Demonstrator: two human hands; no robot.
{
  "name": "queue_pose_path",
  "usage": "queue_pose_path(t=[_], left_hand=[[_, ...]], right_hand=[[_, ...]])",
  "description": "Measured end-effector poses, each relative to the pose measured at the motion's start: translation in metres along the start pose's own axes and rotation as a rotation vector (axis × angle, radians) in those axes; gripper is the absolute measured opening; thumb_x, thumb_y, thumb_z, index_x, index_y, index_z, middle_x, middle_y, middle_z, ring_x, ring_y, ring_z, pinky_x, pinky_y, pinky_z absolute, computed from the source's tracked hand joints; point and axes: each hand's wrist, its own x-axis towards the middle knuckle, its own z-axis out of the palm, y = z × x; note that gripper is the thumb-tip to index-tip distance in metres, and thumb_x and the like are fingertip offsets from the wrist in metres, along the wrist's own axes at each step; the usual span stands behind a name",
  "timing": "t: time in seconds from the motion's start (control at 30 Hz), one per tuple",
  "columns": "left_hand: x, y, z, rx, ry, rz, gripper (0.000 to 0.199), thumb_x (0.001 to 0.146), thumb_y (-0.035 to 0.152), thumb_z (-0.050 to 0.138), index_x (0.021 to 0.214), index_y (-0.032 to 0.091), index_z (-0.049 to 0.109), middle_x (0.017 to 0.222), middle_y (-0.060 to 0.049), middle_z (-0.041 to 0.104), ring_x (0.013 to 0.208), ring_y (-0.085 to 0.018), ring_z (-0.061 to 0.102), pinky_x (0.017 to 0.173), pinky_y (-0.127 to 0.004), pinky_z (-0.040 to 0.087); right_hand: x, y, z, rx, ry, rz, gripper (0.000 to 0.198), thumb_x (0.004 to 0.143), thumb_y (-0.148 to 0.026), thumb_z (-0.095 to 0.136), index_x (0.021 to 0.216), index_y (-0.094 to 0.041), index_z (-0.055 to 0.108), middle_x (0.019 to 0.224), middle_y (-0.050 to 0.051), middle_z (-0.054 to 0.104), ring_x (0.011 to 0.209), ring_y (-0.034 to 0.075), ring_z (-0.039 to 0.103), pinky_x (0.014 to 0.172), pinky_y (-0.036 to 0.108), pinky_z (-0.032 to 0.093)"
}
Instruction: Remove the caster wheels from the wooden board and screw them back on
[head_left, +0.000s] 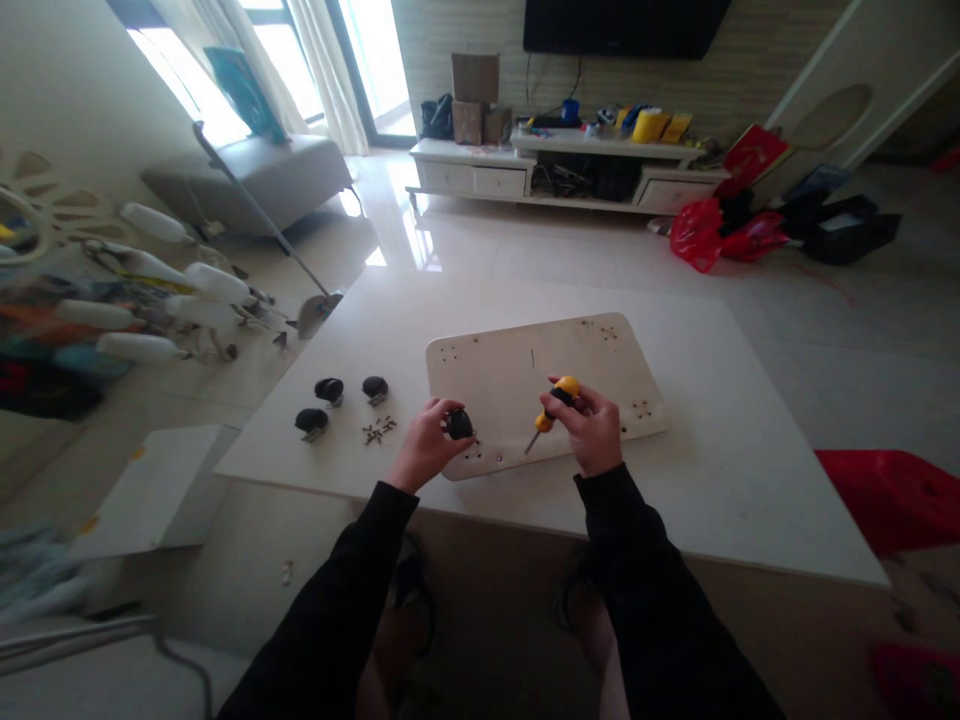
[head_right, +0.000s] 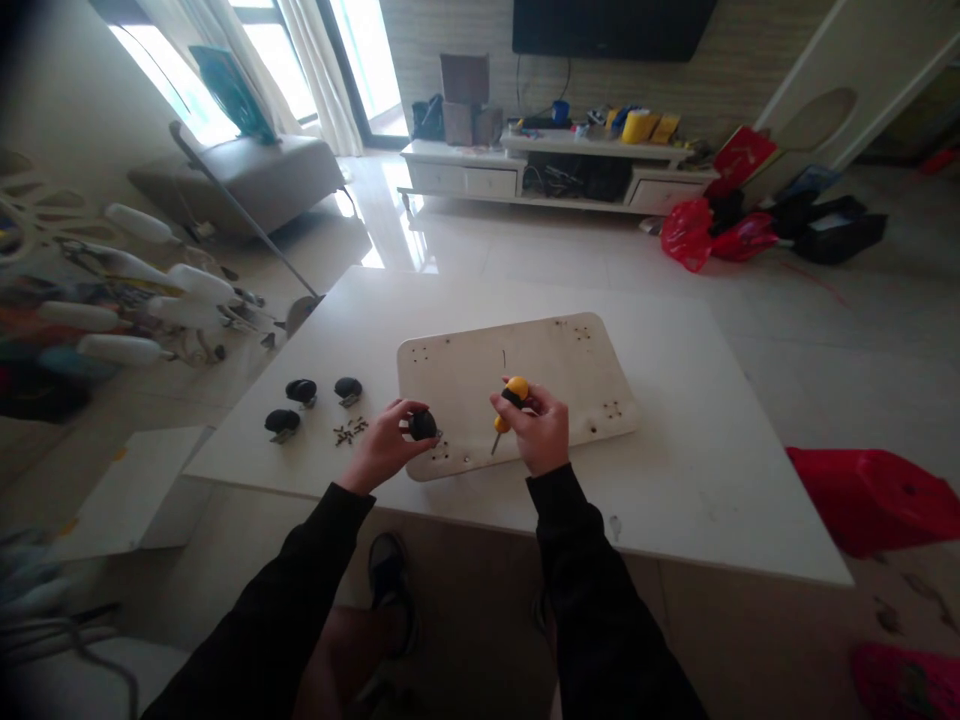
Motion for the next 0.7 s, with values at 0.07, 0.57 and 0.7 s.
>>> queue_pose_path(t=[0.07,0.57,0.7], left_hand=[[-0.005,0.003,0.008,0.072,-0.04,0.036,0.044,0.071,0.023,0.09,0.108,0.022,0.067,0.112,-0.005,0.063,0.097,-0.021,0.066,0.083,-0.036,0.063],[-0.01,0.0,0.012,0.441,-0.211,0.126,0.057,0.075,0.006,0.074,0.129,0.023,0.065,0.123,-0.01,0.063,0.11,-0.029,0.069,0.099,-0.041,0.058],[-0.006,-0.002,0.008,0.442,-0.283,0.147,0.058,0.072,-0.001,0.063,0.124,0.023,0.07,0.119,-0.009,0.067,0.106,-0.028,0.07,0.096,-0.038,0.058]], right_hand=[[-0.004,-0.001,0.001,0.003,0.002,-0.012,0.055,0.062,-0.049,0.094,0.104,-0.016,0.085,0.082,0.002,0.073,0.071,0.013,0.062,0.063,0.028,0.056],[-0.003,0.001,0.01,-0.049,0.007,-0.054,0.052,0.063,-0.051,0.091,0.101,-0.016,0.084,0.079,0.0,0.07,0.069,0.011,0.056,0.065,0.028,0.052],[0.0,0.0,0.011,-0.036,-0.001,-0.059,0.051,0.064,-0.049,0.091,0.102,-0.017,0.085,0.08,0.0,0.07,0.069,0.011,0.056,0.068,0.029,0.052]])
